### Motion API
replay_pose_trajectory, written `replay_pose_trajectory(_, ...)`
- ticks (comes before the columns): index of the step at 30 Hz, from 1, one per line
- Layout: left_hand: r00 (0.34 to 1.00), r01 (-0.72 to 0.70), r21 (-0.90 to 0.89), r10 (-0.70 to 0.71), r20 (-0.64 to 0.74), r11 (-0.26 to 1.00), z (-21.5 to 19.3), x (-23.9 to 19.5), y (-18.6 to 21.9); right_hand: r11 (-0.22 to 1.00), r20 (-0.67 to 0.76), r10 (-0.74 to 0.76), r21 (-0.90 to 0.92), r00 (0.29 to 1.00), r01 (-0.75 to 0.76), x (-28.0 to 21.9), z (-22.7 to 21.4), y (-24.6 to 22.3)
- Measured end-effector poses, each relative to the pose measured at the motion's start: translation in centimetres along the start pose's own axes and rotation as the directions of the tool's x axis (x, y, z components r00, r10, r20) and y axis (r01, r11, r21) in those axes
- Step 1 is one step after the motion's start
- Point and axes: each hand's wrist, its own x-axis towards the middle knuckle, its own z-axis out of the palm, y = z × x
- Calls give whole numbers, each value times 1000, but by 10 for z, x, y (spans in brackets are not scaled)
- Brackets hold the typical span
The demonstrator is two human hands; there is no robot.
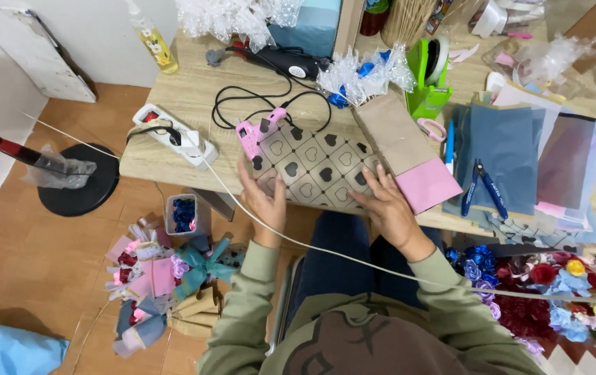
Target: Preparing and cutting decorative paper to wrap a floral arrangement base using scissors and a glue gun.
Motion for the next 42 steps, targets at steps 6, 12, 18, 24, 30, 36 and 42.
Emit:
replay_pose_trajectory(6,641,-766,192,750,163,613,11,2,-69,1000,106,-12,-6,994,12,-2,-8,26)
replay_pose_trajectory(12,519,-805,13,694,499,593,-16,21,-71,993,89,-119,24,989,117,16,-52,-2)
replay_pose_trajectory(18,565,-726,-25,616,549,687,-22,36,-85,1000,33,-29,13,999,28,-8,-45,17)
replay_pose_trajectory(24,629,-468,-213,493,601,858,-30,53,-111,990,-1,99,103,995,-99,-7,-48,4)
replay_pose_trajectory(30,768,-338,-190,386,511,922,-29,54,-90,929,-67,334,193,940,-317,-6,-38,2)
replay_pose_trajectory(36,871,-327,99,259,417,940,-23,50,-85,885,-36,410,258,911,-388,1,-35,10)
replay_pose_trajectory(42,908,-311,307,186,375,899,-33,43,-46,883,-46,435,219,899,-416,-4,-21,26)
